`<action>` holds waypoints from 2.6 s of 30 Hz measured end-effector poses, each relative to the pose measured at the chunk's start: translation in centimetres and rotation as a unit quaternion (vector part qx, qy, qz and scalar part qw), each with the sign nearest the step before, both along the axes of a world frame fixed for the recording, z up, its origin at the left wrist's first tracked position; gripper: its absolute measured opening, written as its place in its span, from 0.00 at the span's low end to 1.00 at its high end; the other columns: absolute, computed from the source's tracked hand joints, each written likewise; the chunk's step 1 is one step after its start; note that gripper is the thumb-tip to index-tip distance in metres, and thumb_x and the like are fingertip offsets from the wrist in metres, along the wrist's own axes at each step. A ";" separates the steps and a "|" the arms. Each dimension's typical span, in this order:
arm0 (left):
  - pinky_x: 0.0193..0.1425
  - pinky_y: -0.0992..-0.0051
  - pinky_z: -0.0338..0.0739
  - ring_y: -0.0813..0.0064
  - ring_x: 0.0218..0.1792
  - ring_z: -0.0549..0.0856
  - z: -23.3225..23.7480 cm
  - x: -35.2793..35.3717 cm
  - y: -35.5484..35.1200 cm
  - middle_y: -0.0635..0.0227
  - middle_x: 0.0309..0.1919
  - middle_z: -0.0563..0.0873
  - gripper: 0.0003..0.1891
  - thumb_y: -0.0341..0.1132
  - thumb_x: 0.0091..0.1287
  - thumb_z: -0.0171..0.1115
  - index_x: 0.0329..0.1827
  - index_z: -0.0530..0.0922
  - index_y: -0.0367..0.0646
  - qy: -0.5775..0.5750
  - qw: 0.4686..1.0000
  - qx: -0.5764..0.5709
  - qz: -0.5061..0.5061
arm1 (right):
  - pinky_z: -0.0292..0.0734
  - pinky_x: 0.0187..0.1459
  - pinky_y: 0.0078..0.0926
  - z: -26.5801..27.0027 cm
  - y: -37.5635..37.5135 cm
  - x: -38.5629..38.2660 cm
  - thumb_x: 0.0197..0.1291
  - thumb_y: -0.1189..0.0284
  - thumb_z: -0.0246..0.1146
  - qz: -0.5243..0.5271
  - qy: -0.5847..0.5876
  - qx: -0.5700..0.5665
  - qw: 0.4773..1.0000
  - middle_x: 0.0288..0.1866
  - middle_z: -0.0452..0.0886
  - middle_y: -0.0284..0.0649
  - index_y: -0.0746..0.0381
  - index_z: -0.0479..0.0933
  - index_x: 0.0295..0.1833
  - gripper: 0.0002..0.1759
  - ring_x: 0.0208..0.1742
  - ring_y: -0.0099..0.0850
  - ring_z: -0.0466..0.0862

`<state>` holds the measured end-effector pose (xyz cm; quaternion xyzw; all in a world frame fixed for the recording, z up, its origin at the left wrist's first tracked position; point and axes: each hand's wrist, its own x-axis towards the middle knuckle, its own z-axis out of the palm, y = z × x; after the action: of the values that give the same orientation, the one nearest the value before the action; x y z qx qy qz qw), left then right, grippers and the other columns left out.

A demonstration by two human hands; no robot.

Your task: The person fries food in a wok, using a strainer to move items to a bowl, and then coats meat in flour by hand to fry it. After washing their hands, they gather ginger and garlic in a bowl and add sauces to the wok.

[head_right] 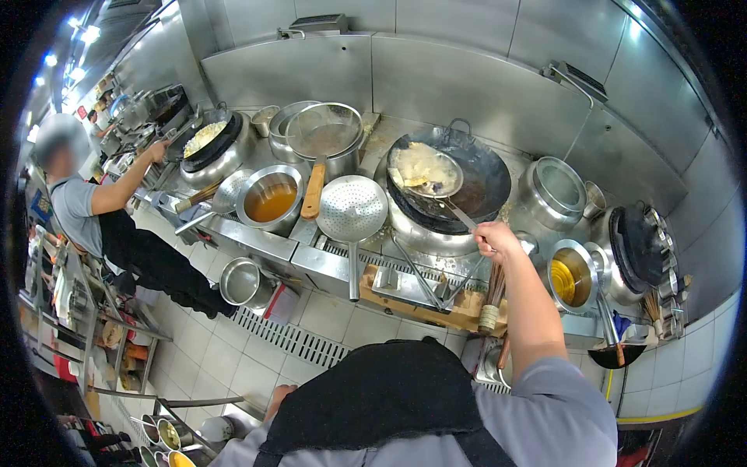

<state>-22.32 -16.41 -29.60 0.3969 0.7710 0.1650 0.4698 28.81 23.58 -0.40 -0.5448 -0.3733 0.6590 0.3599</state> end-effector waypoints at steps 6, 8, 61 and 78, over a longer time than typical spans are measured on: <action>0.25 0.69 0.75 0.70 0.17 0.80 -3.7 -0.4 -0.4 0.61 0.17 0.80 0.16 0.41 0.61 0.51 0.21 0.78 0.39 0.166 0.967 0.030 -0.193 | 0.49 0.10 0.17 -1.1 1.0 -2.4 0.57 0.81 0.55 -0.046 0.059 -0.005 0.997 0.16 0.68 0.34 0.66 0.68 0.29 0.05 0.10 0.18 0.60; 0.28 0.67 0.76 0.69 0.19 0.81 -3.3 -0.4 1.9 0.61 0.17 0.81 0.17 0.41 0.61 0.51 0.22 0.78 0.39 0.218 0.943 0.088 -0.236 | 0.50 0.10 0.18 -1.3 1.2 -1.2 0.56 0.81 0.55 -0.058 0.068 0.009 0.996 0.17 0.68 0.34 0.65 0.67 0.29 0.05 0.10 0.18 0.60; 0.18 0.84 0.59 0.84 0.16 0.67 19.6 10.4 28.1 0.72 0.21 0.71 0.10 0.28 0.61 0.60 0.39 0.67 0.40 -0.520 0.844 0.031 0.127 | 0.54 0.10 0.22 10.6 -5.2 4.5 0.49 0.80 0.55 -0.064 -0.374 0.163 0.911 0.14 0.68 0.32 0.65 0.70 0.24 0.04 0.08 0.20 0.64; 0.16 0.83 0.58 0.83 0.14 0.68 20.3 10.8 26.6 0.73 0.19 0.72 0.09 0.28 0.60 0.59 0.39 0.69 0.41 -0.468 0.871 0.041 0.147 | 0.51 0.10 0.22 6.9 -2.6 6.2 0.49 0.81 0.56 -0.035 -0.275 0.016 0.961 0.14 0.68 0.35 0.64 0.67 0.20 0.09 0.08 0.22 0.63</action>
<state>-11.51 10.20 -9.30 0.1745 0.5029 0.4304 0.7290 34.97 21.00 6.52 -0.7122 -0.4490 0.4648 0.2743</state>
